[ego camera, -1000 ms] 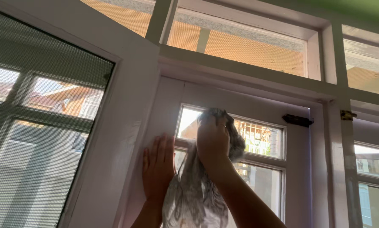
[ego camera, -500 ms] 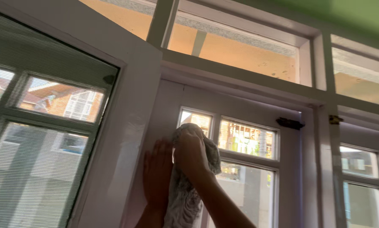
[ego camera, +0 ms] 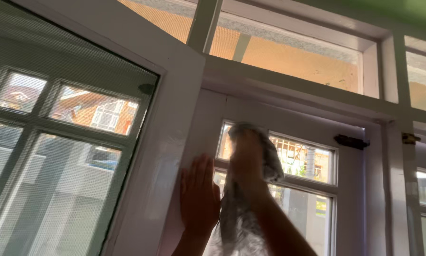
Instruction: The person cleans glass window panes by spraying them with a cleaning liquid and wiping the surfaces with a cloth.
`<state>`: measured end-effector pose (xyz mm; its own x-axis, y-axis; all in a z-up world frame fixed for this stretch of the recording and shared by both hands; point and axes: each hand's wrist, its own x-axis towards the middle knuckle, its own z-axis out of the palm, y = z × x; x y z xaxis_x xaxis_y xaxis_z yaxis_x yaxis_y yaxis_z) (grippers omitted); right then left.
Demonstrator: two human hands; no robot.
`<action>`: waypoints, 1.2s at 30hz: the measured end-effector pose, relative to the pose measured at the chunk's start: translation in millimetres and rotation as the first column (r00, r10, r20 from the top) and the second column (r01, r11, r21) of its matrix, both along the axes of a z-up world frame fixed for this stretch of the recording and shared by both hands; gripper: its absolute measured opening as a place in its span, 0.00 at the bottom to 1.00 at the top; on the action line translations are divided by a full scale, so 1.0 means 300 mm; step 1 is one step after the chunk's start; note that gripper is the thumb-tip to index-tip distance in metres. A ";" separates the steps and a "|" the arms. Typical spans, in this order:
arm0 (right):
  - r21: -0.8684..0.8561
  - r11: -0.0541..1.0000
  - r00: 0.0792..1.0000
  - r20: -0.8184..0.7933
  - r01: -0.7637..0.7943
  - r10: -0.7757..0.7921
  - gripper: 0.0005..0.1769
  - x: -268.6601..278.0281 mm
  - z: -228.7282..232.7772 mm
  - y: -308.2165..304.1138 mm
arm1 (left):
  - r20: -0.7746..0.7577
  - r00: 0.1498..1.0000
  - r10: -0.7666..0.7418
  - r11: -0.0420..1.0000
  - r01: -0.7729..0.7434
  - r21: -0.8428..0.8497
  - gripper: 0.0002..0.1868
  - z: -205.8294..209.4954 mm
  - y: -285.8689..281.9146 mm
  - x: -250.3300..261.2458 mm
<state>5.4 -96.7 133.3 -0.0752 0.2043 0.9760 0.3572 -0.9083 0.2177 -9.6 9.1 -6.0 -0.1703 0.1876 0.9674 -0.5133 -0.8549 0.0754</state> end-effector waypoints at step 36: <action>-0.271 0.939 0.961 0.236 0.210 -0.147 0.22 -0.101 -0.085 -0.045 | 0.018 0.988 0.154 0.988 -0.154 0.023 0.29 -0.010 -0.023 0.035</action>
<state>-24.9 -110.1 108.0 -0.2065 0.5051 0.8380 0.1127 -0.8385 0.5331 1.0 2.1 -8.9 -0.2107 0.1345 0.9682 -0.3764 -0.9253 0.0466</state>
